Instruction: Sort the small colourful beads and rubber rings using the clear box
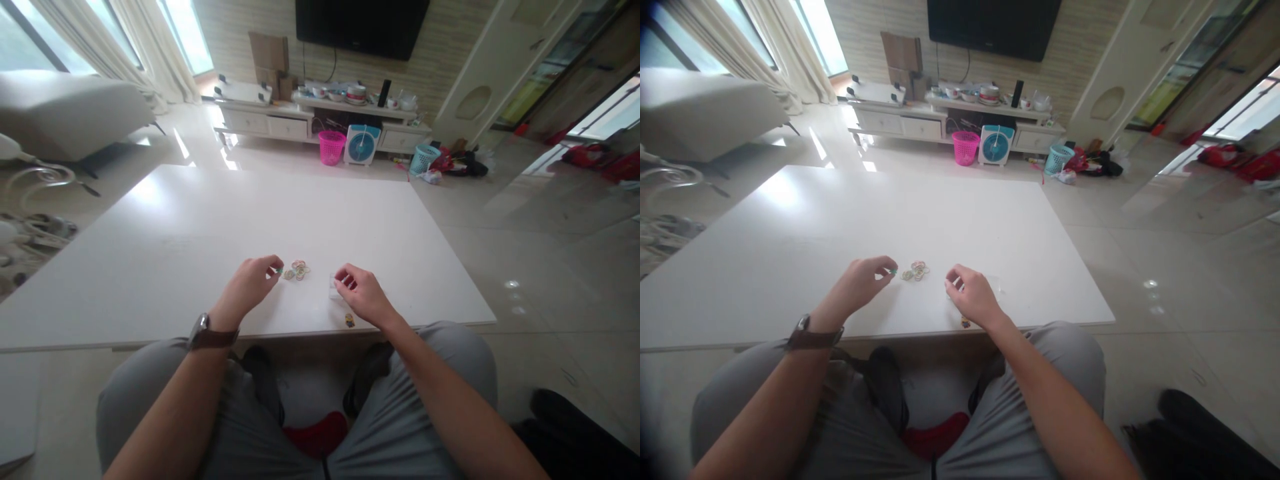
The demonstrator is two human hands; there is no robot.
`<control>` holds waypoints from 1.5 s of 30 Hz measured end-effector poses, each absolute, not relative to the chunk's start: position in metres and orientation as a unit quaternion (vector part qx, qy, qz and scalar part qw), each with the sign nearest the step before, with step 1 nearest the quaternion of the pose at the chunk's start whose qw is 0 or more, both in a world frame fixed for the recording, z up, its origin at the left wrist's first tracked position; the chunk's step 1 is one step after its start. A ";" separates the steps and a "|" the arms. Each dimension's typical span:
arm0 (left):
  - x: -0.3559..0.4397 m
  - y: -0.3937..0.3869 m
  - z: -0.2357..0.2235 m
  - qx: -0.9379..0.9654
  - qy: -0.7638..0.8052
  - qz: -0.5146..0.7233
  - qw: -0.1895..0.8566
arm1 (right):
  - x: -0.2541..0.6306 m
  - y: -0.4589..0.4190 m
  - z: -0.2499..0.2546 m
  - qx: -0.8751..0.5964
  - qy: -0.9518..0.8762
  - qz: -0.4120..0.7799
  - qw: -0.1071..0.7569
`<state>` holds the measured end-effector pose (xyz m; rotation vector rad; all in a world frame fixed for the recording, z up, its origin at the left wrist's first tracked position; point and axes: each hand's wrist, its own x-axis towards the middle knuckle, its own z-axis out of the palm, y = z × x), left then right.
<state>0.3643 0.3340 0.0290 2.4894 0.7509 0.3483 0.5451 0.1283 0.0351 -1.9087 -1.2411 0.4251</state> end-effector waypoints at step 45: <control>0.385 0.315 -0.018 0.951 0.209 0.004 0.228 | 0.592 0.141 -0.001 -0.859 -0.505 0.072 0.039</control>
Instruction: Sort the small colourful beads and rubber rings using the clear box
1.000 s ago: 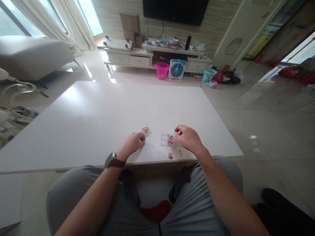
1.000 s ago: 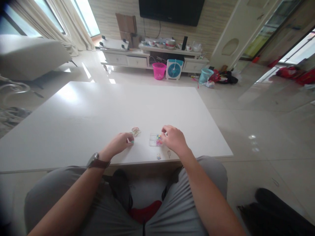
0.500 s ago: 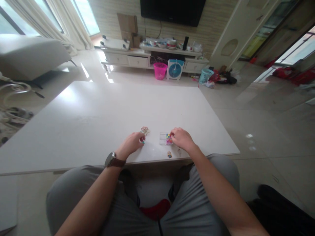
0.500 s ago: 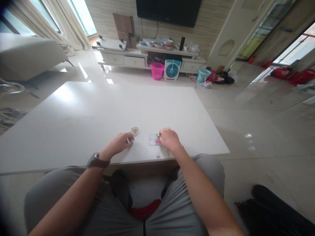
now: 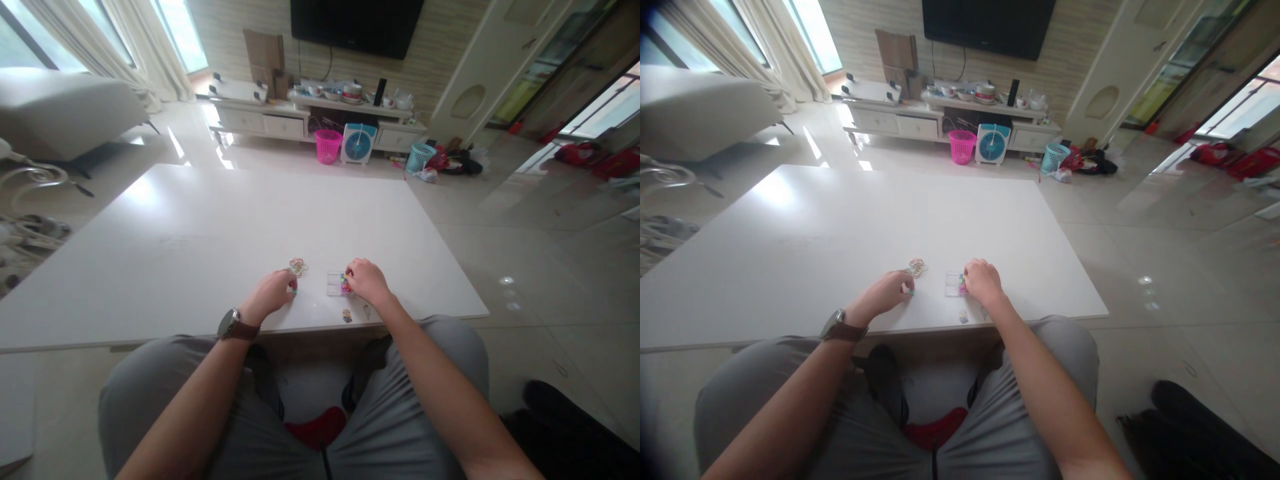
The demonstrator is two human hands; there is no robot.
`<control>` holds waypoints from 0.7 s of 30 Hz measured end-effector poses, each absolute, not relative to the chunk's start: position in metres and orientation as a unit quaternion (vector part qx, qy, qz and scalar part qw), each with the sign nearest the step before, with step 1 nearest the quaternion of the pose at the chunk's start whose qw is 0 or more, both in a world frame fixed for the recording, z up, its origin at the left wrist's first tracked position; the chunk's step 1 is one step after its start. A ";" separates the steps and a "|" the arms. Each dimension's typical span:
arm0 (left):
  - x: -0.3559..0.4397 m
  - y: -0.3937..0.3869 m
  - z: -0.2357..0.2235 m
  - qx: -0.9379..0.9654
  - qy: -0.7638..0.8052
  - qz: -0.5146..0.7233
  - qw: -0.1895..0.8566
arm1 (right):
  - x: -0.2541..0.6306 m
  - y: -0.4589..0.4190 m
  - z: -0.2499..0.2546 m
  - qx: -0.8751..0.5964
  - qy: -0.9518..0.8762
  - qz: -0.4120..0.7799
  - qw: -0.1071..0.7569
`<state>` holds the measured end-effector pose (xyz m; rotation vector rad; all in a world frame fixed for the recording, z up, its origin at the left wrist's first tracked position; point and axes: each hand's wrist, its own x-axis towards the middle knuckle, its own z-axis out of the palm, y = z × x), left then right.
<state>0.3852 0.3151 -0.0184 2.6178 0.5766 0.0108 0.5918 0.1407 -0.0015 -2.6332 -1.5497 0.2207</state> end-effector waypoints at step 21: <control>0.393 0.311 -0.008 0.942 0.179 -0.018 0.284 | 0.595 0.139 -0.002 -0.857 -0.507 0.084 0.047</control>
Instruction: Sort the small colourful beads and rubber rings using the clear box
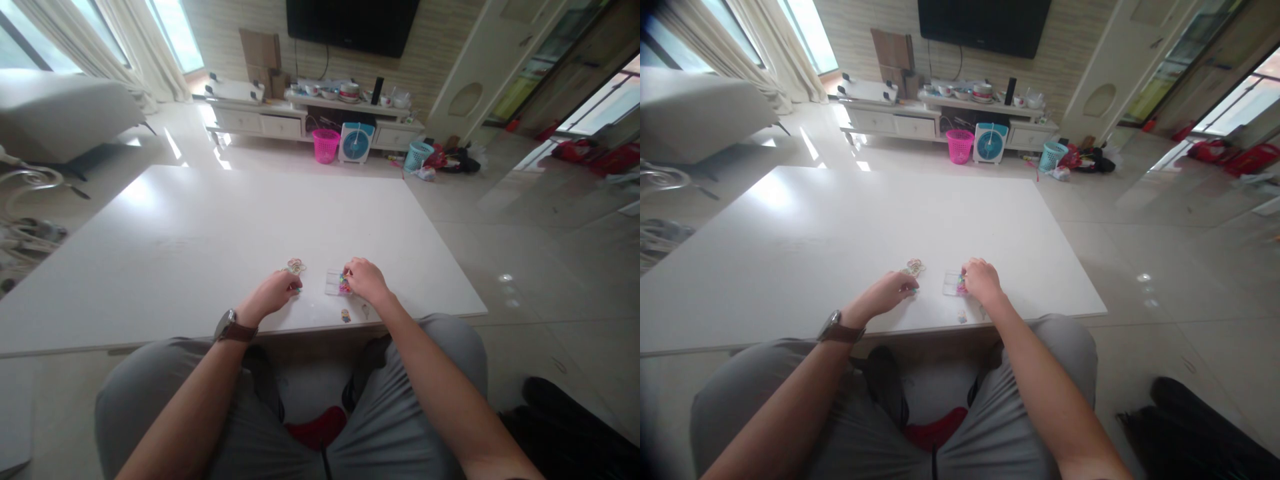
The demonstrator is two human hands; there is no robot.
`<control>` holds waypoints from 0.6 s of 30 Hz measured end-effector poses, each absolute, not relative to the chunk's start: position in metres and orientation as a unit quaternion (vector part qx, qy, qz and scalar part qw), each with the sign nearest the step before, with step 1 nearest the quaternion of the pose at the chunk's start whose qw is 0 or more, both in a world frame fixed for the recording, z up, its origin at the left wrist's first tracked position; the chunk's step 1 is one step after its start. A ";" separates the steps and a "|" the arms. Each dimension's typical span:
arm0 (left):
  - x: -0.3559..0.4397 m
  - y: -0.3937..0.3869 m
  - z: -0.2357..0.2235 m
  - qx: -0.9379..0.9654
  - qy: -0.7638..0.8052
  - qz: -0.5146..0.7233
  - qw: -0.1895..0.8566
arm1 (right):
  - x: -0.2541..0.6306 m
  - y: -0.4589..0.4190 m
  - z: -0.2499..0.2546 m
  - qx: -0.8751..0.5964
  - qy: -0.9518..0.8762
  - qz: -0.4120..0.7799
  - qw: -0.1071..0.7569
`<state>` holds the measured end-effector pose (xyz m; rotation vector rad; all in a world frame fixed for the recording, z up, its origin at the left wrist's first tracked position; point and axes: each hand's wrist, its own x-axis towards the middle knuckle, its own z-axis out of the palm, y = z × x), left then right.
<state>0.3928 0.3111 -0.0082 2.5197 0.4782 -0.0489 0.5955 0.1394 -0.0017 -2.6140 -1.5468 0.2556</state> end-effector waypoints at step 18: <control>0.395 0.310 -0.007 0.945 0.151 -0.009 0.290 | 0.596 0.138 -0.001 -0.846 -0.528 0.071 0.032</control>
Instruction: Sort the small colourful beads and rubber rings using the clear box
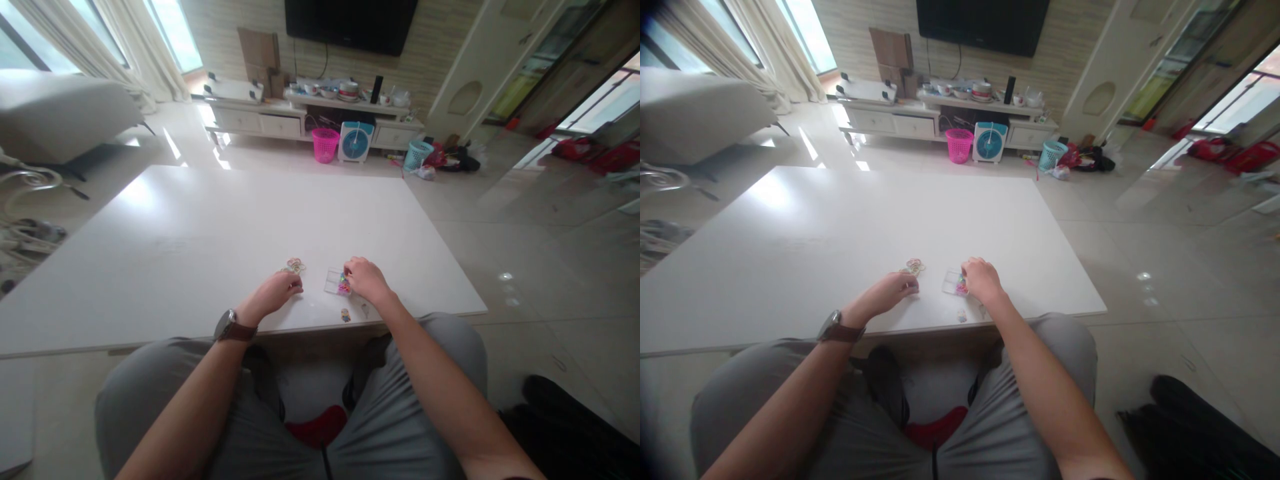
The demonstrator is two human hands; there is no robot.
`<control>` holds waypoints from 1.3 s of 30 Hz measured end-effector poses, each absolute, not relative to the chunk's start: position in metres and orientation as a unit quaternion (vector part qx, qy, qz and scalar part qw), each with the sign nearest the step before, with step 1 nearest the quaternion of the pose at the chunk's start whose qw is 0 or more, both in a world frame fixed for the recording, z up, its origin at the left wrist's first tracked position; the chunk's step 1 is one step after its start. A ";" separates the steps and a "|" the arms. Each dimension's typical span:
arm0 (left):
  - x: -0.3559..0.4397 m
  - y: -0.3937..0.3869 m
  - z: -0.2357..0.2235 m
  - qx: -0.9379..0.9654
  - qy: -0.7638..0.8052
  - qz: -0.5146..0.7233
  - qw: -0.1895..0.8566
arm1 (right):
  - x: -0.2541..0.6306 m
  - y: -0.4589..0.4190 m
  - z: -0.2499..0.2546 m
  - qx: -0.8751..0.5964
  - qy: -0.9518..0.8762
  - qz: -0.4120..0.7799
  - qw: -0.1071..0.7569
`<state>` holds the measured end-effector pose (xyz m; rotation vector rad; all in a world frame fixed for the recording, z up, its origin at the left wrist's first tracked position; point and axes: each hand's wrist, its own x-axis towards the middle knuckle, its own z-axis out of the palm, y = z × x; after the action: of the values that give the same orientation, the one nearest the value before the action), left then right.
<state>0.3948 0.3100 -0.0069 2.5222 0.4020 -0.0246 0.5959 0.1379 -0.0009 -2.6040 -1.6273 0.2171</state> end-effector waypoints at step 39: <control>0.394 0.300 0.014 0.891 0.105 0.077 0.435 | 0.554 0.130 0.023 -0.674 -0.452 0.246 0.530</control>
<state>0.3941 0.3001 0.0139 2.2185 0.2623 0.1926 0.5540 0.1300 0.0228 -1.6101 -1.0779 0.5864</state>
